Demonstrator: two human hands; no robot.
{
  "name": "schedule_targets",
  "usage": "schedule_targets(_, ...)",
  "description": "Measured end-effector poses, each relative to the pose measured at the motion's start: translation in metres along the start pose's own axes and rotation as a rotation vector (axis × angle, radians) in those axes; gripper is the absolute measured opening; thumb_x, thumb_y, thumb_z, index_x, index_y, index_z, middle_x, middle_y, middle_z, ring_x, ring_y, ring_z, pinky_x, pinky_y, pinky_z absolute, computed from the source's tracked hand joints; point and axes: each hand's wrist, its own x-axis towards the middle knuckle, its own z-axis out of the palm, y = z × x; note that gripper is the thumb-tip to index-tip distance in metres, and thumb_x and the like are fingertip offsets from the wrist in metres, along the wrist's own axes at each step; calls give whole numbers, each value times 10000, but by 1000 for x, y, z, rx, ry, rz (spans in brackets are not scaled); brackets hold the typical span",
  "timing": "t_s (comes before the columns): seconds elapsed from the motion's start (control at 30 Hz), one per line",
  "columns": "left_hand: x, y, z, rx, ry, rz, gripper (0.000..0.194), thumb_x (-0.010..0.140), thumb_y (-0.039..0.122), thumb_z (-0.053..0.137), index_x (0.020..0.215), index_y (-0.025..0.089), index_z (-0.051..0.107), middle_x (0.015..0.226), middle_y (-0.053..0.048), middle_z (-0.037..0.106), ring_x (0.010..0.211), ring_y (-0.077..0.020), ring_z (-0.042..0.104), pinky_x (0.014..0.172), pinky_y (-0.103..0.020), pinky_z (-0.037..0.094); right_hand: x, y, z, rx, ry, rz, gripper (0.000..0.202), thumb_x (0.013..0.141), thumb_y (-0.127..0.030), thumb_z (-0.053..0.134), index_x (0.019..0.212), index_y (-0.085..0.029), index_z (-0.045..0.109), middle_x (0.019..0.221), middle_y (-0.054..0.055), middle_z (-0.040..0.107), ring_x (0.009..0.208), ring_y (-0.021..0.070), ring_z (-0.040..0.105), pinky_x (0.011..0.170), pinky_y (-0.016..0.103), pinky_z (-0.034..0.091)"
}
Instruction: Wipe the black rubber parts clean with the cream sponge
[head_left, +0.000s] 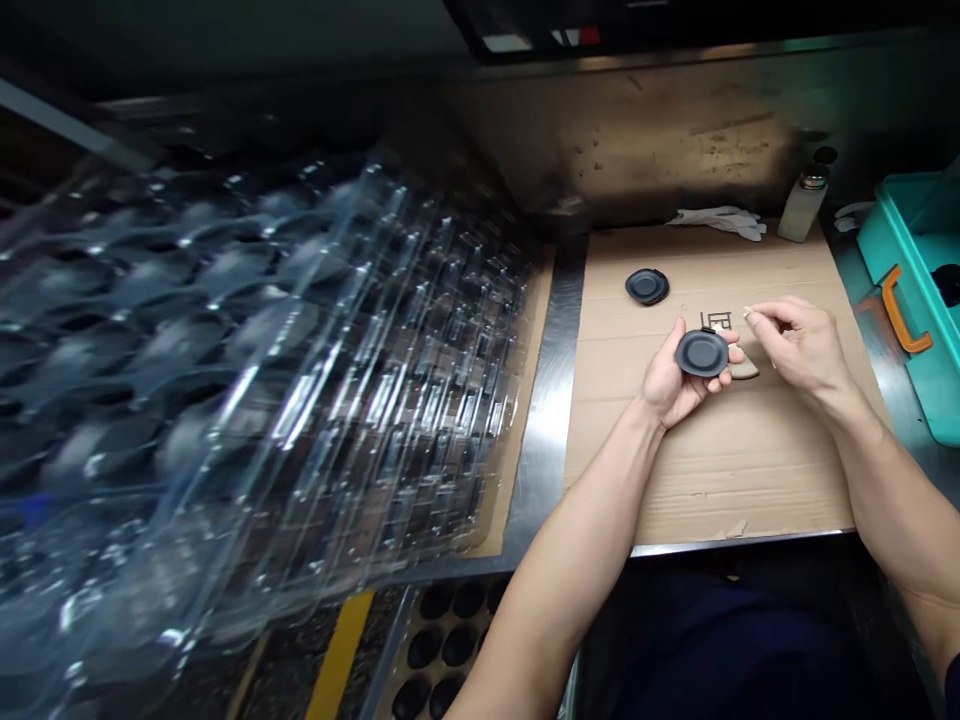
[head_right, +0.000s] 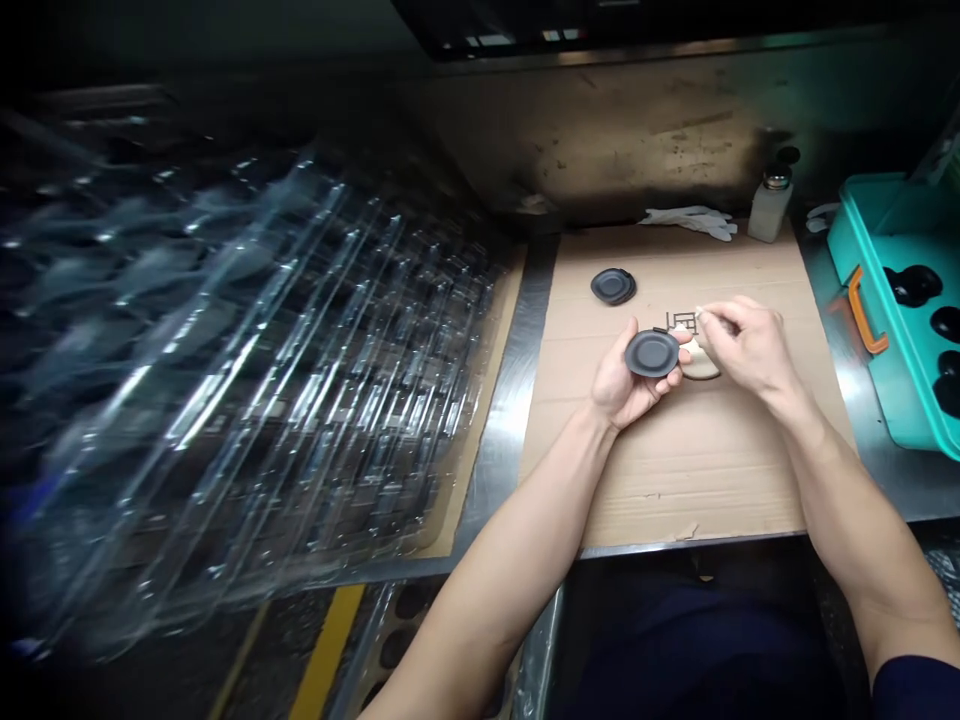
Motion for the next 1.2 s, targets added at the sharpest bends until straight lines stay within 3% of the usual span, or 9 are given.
schedule_targets(0.1, 2, 5, -4, -31, 59, 67, 620, 1046, 617, 408, 1205, 110, 727, 1024, -158, 783, 667, -159, 705, 550, -244, 517, 2, 3, 2, 52, 45, 50, 318, 1000, -442, 583, 1083, -207, 781, 1028, 82, 729, 799, 196, 646, 715, 321, 522)
schedule_targets(0.17, 4, 3, -4, 14, 165, 209, 521, 968, 574, 632, 1263, 150, 704, 1074, -132, 782, 816, -177, 747, 697, -245, 565, 2, 4, 5, 56, 58, 65, 336, 1000, -471, 587, 1106, -210, 770, 1068, 86, 723, 798, 194, 649, 717, 324, 536)
schedule_targets(0.27, 3, -3, 0, 118, 343, 487, 624, 779, 406, 893, 1329, 224, 663, 1181, -94, 759, 1168, -225, 711, 976, -280, 552, 1, 6, 7, 42, 71, 75, 348, 999, -494, 589, 1081, -206, 767, 1036, 82, 719, 772, 192, 647, 720, 330, 544)
schedule_targets(0.4, -9, -2, 6, 226, 406, 631, 547, 801, 371, 877, 1288, 249, 662, 1343, -113, 692, 1455, -278, 506, 1111, -360, 513, 1, 11, 7, 16, 54, 100, 357, 1007, -504, 575, 1068, -207, 762, 975, 75, 723, 773, 201, 647, 714, 332, 539)
schedule_targets(0.57, -16, 4, 9, 311, 421, 618, 552, 855, 363, 823, 1347, 225, 614, 1390, -138, 659, 1496, -305, 445, 1157, -394, 467, 2, 15, 10, 22, 44, 106, 338, 984, -492, 610, 1048, -196, 761, 969, 73, 734, 777, 198, 648, 711, 325, 523)
schedule_targets(0.8, -13, 1, 9, 289, 437, 618, 598, 859, 395, 820, 1392, 247, 593, 1374, -117, 674, 1355, -286, 589, 1058, -350, 521, 0, 12, 15, 38, -32, 131, 312, 965, -473, 615, 1035, -190, 724, 886, 54, 720, 738, 188, 632, 695, 311, 500)
schedule_targets(0.93, -6, 0, 7, 249, 425, 482, 487, 900, 465, 766, 1291, 199, 653, 1129, -105, 768, 938, -206, 736, 782, -276, 565, -2, 1, 14, 38, -73, 26, 238, 959, -406, 611, 983, -198, 725, 927, 63, 716, 763, 190, 625, 706, 308, 485)
schedule_targets(1.07, 3, -3, 4, 206, 294, 180, 582, 1018, 644, 457, 972, 114, 694, 761, -101, 748, 508, -128, 608, 445, -224, 388, -4, -7, 17, 7, -86, -90, 182, 943, -331, 592, 915, -196, 709, 887, 61, 701, 757, 189, 615, 723, 304, 483)
schedule_targets(1.2, 6, -14, -1, 364, 307, 169, 691, 1036, 677, 328, 737, 141, 645, 532, -56, 637, 378, -106, 506, 393, -221, 325, -9, -7, 24, -9, -119, -202, 163, 943, -287, 564, 909, -195, 694, 869, 51, 677, 787, 191, 628, 733, 293, 474)
